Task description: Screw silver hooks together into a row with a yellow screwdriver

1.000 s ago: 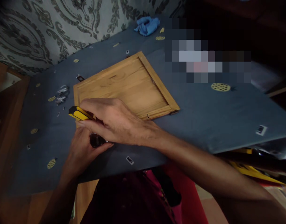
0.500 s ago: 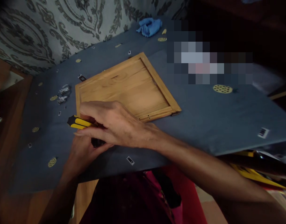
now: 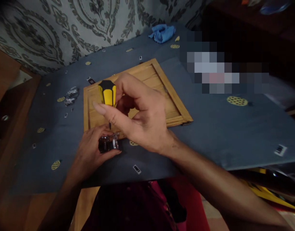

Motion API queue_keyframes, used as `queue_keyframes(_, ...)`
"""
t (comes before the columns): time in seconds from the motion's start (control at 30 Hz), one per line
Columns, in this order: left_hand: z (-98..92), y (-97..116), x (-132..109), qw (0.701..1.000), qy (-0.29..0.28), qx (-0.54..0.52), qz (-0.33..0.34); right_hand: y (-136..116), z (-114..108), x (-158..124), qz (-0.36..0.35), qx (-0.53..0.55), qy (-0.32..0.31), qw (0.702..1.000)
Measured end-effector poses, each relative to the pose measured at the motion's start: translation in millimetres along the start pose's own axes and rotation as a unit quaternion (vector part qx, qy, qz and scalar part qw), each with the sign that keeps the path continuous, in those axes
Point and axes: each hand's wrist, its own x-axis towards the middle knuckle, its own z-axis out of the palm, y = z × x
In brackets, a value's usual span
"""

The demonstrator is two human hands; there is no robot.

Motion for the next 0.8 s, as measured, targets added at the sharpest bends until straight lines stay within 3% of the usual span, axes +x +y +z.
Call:
queue_keyframes(0.17,-4.8,1,-2,1.000,0.002,-0.007,-0.003,2,1,-1,-0.005,-0.024,-0.036,0.999)
queue_keyframes(0.47,-17.2,-11,-17,0.999,0.003,-0.024,-0.028,10,-8,-16,-0.008,-0.080,-0.009,0.997)
queue_keyframes(0.67,-7.9,-5,-10,1.000,0.006,-0.007,0.008,23,-7,-27,0.024,-0.042,0.030,0.998)
queue_keyframes(0.8,0.2,-3,-7,1.000,-0.003,0.012,0.019,23,-4,-28,0.042,-0.054,0.016,0.997)
